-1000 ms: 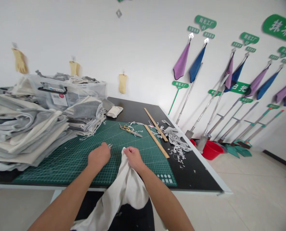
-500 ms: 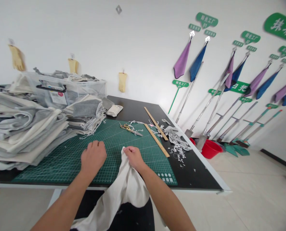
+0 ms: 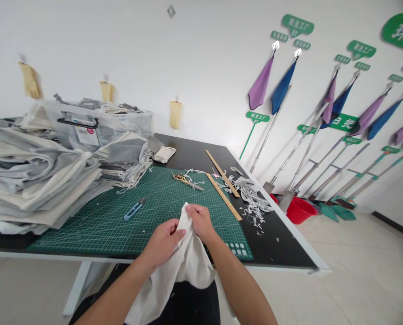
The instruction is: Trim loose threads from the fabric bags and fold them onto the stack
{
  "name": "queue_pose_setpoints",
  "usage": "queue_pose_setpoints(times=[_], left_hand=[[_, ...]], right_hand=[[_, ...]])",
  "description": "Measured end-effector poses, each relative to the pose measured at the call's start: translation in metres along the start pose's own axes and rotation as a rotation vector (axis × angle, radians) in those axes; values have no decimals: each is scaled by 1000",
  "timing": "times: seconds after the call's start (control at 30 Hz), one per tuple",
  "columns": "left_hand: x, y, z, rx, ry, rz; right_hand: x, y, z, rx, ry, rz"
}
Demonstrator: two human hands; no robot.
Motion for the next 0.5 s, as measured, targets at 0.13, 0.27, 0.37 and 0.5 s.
queue_pose_setpoints(times=[0.13,0.27,0.37,0.5], left_hand=[[-3,-3,-17,-73,-58,8],[-6,2,-33,-189,-114,63],[-6,10,-44,-275,-144,147],[-9,20,-56,-330,-166,301]], right_hand=[[-16,-10,0,6,-17,-23],[-32,-25,5,42,-48,-79],[-40,-40,11,86,-72,-130],[-51,-63,19,189,-105,-204]])
Point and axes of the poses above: each hand's wrist, its own z-axis towards the middle knuckle, its own y-axis out of the palm, x = y × z, the point moved 9 cm from there along z, towards the middle knuckle, and after that the axes turned 15 degrees about -y, right-handed, at the moved point
